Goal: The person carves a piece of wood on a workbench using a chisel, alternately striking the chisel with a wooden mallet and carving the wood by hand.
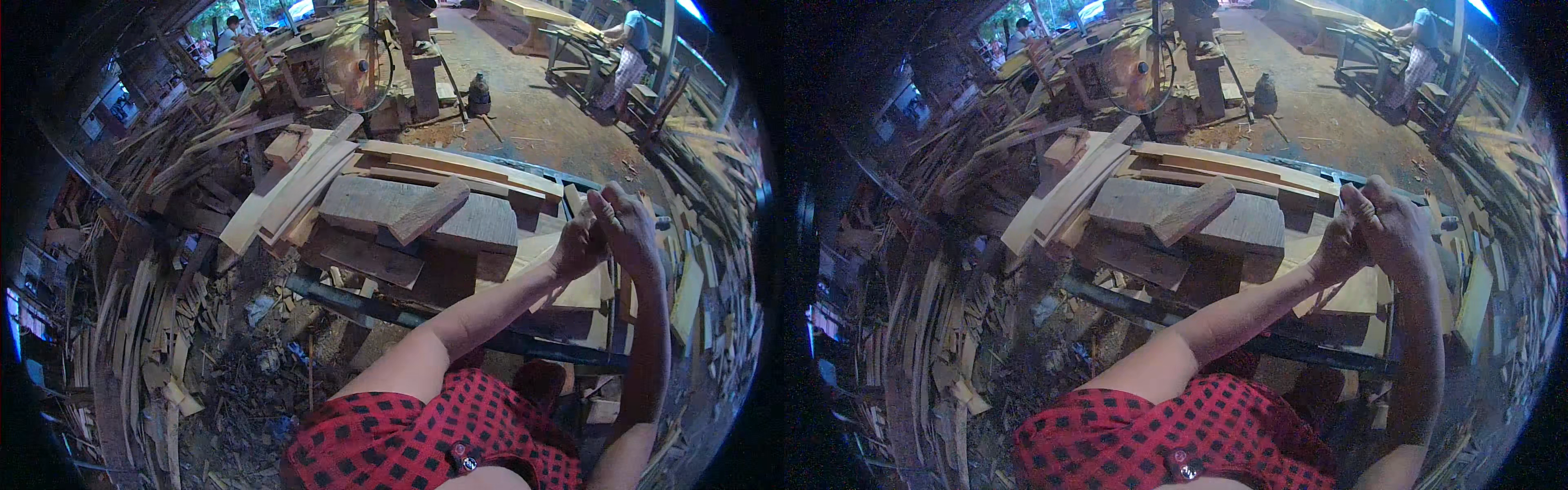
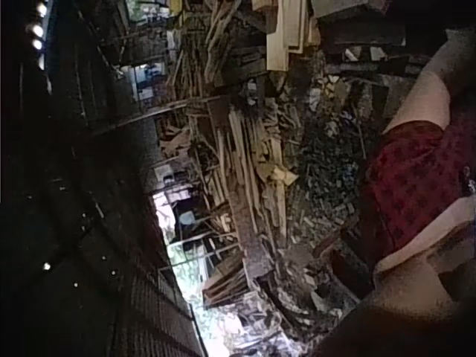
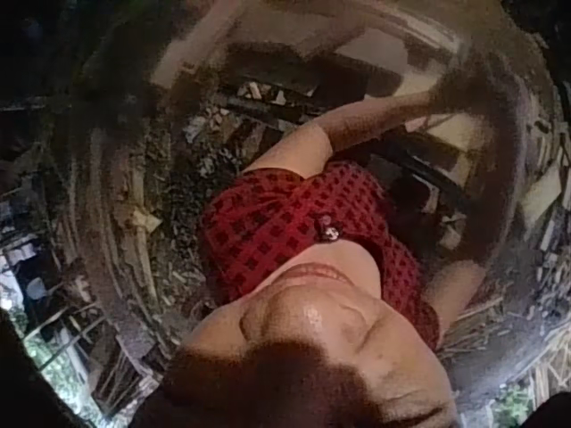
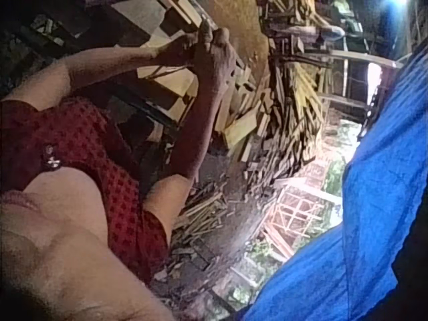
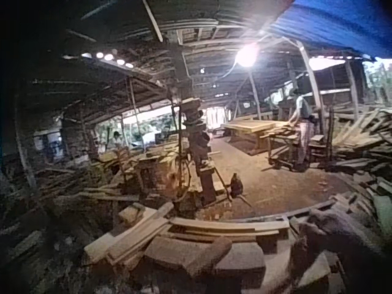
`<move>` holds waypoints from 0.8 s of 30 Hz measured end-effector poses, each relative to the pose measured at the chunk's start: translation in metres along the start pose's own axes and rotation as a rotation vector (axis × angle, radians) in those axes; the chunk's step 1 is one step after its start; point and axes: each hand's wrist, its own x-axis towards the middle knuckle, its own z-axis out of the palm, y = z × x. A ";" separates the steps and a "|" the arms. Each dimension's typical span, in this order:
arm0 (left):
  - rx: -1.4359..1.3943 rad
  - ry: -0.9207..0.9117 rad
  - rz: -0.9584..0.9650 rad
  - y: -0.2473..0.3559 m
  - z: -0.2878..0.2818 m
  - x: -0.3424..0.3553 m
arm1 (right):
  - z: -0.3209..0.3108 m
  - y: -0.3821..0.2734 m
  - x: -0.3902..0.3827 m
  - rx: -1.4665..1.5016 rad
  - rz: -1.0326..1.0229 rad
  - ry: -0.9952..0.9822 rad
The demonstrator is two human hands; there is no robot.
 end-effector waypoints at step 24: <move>0.525 -0.031 0.137 -0.033 0.011 -0.005 | 0.139 0.293 -0.130 -0.162 0.838 0.339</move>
